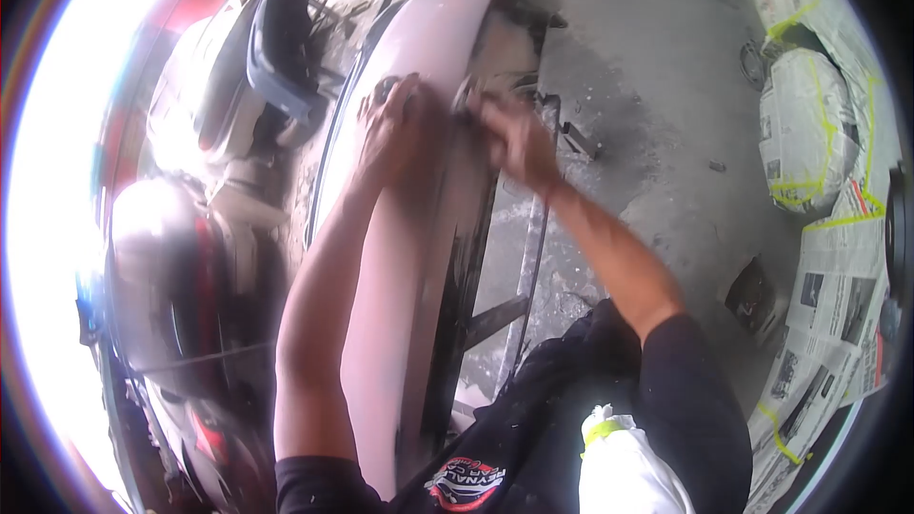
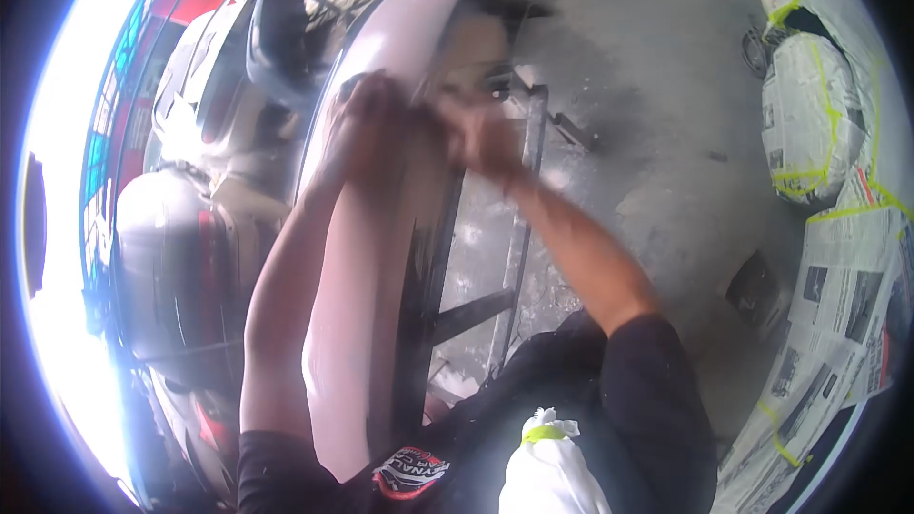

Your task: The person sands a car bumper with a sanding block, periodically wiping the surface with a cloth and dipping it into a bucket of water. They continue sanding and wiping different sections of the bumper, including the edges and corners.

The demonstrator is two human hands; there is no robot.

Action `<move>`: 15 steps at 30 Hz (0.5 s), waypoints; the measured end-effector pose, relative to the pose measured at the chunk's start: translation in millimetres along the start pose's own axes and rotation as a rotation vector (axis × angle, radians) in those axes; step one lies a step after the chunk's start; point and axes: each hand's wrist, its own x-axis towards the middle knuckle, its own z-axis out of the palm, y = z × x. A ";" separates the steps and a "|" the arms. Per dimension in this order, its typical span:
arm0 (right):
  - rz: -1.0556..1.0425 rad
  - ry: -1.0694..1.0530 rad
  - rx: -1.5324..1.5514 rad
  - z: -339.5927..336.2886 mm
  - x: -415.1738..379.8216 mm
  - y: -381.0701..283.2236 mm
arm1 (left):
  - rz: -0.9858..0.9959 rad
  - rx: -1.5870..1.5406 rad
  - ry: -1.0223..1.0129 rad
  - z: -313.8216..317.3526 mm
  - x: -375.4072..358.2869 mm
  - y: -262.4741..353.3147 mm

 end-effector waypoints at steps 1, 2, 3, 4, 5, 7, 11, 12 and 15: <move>-0.053 0.127 -0.093 6.5 24.2 23.9 | -0.024 0.011 0.003 -0.6 -1.9 0.3; -0.104 0.201 -0.112 9.8 29.3 23.6 | -0.001 0.003 -0.003 -1.3 -1.5 1.4; -0.076 0.148 -0.091 11.0 10.3 12.6 | 0.035 -0.012 -0.008 -2.0 2.2 3.3; -0.055 0.090 -0.075 6.0 -19.7 -18.4 | 0.033 -0.016 -0.003 -1.9 6.4 2.4; 0.197 -0.220 0.437 14.5 -76.2 -51.3 | 0.056 -0.001 0.012 -0.5 8.4 0.5; 0.114 -0.325 0.679 27.7 -154.9 -144.4 | 0.066 0.016 0.006 0.5 1.7 -0.3; -0.242 -0.168 0.271 11.9 -137.4 -115.4 | 0.017 0.063 0.003 -0.8 1.9 6.8; -0.077 -0.099 0.248 12.7 -98.3 -71.6 | 0.027 0.073 0.014 -1.0 1.8 5.9; -0.037 0.140 -0.013 11.5 -17.9 -0.9 | -0.023 0.035 -0.022 -2.2 2.4 6.7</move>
